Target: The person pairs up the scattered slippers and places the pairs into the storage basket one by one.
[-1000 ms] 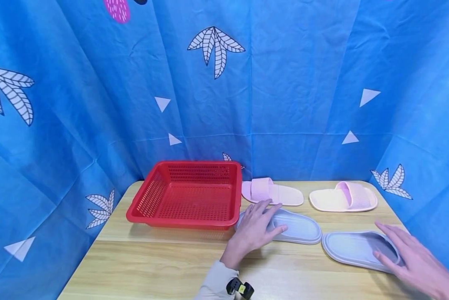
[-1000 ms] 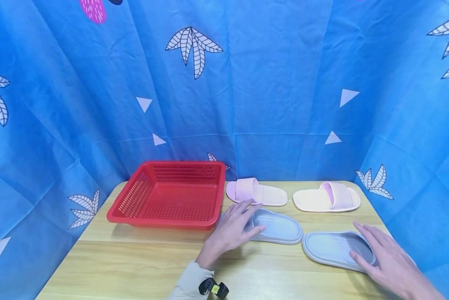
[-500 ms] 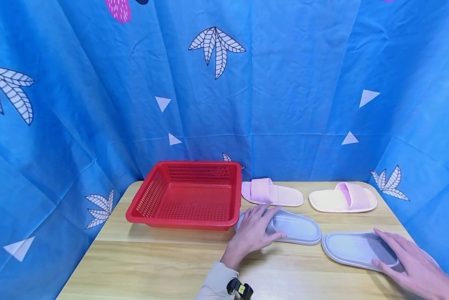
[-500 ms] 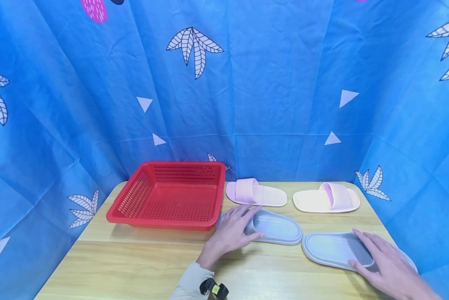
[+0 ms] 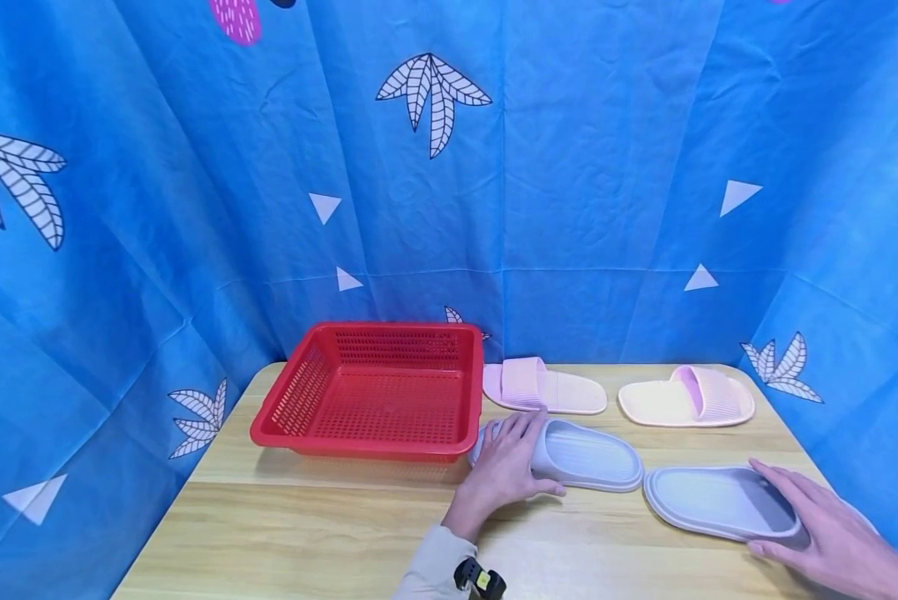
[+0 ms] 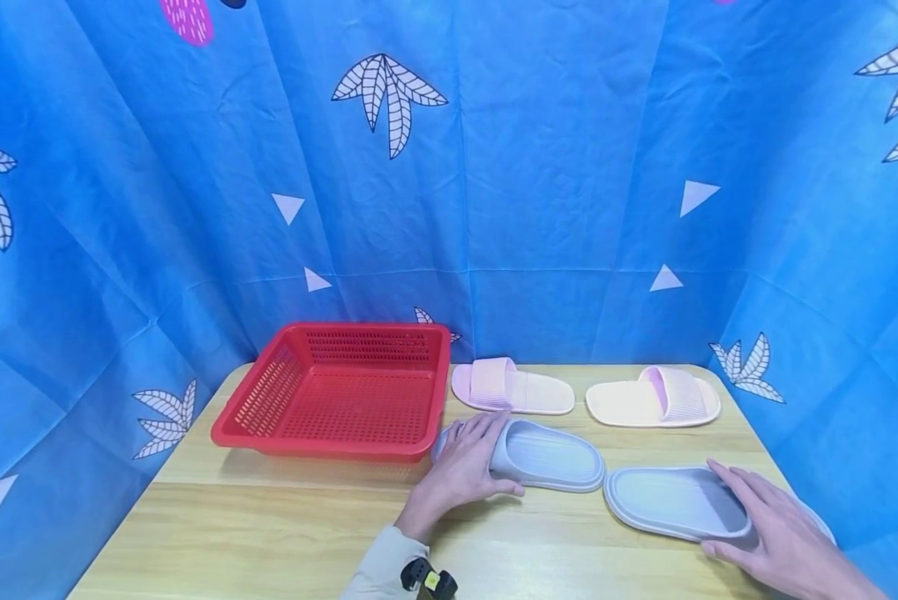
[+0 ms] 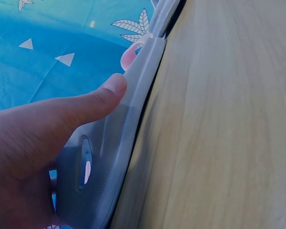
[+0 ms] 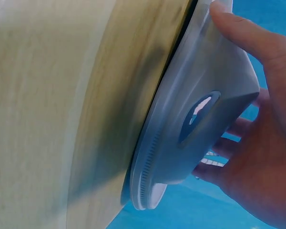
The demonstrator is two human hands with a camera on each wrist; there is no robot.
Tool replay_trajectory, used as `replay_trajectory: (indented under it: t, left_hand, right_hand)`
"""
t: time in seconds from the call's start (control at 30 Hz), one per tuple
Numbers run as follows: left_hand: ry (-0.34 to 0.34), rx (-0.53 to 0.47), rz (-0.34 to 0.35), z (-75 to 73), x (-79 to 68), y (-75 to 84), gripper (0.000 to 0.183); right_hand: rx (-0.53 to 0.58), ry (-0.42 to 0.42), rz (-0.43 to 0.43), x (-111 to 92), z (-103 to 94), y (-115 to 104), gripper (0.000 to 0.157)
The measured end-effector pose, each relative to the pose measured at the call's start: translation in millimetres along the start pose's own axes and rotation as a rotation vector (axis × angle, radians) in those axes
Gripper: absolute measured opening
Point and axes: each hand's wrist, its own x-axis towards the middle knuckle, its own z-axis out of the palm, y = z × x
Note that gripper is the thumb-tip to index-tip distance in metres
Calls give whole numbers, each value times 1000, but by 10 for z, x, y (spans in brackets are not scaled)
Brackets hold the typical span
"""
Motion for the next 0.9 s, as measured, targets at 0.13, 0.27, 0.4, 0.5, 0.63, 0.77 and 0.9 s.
replay_trajectory:
  t: [0.13,0.27,0.4,0.5,0.63,0.77,0.9]
  left_hand:
    - [-11,-10,-25,15,-3,-16,114]
    - [-5,5,-29,17,-1,-33,109]
    - [-8,28,-30,16,1,-56,106]
    - [-26,36,-30,11,2,-72,103]
    - [-45,34,-28,9,8,-84,99]
    - [-43,22,-27,18,12,-74,97]
    - [-35,-9,-21,16,20,-44,95]
  right_hand:
    - [5,-13,-4,-7,20,58,108]
    - [8,-9,-19,-20,43,118,109]
    - [32,2,-43,-18,56,179,109]
    - [31,-34,-29,-8,54,208,110]
    - [13,-86,2,10,35,214,112]
    - [13,-103,9,25,3,221,107]
    - [14,-141,42,20,-21,237,101]
